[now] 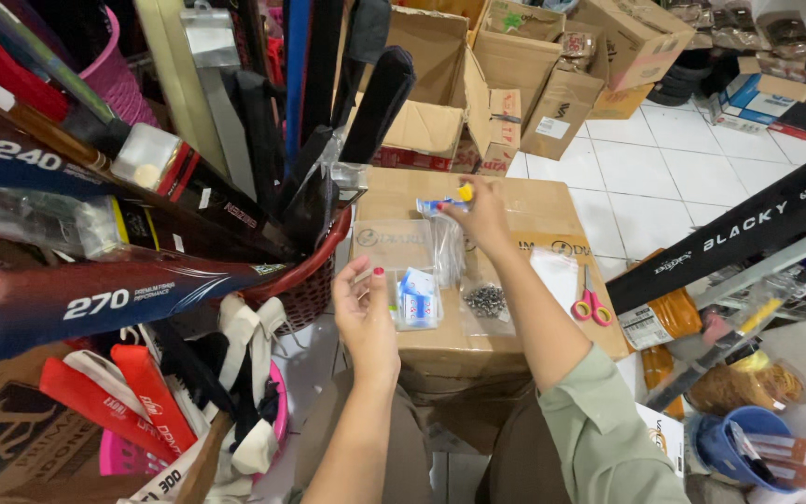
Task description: The person sits on the floor and repeatedly packs small metal beads into clear plastic bags. They use a yellow utility knife to cut open new bags and a small blue label to seal each filled bag. The person handles the beads and bags one at a time, placing the finished packages on a cardboard box.
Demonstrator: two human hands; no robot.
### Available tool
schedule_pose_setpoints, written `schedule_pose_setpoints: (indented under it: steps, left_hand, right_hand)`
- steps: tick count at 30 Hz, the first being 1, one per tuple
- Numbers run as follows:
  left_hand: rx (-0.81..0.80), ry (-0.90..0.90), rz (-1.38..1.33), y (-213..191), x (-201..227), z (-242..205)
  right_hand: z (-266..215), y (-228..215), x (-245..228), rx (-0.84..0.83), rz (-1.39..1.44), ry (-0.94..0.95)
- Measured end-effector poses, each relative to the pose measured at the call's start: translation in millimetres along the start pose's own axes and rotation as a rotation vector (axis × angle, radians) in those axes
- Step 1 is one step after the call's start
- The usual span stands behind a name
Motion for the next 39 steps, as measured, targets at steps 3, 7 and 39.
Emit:
schedule_pose_setpoints:
  steps: [3,7,39]
  left_hand:
    - [0.006,-0.026,-0.037,3,-1,1]
    - [-0.018,-0.035,-0.029,11,-12,-4]
    - [-0.187,-0.167,-0.03,103,-53,-76]
  right_hand:
    - [24,3,67,0.085,0.081,0.086]
    - [21,7,145,-0.001,-0.024,0.181]
    - [-118,-102,153,-0.103,-0.49,0.122]
Point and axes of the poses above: each hand's wrist, its own z-axis towards the middle knuckle, its own y-axis out of the palm, x = y × z, the point moved 10 cm from there along z, towards the middle knuckle, and after that the axes turned 8 degrees about -z, right-handed, at the moved point
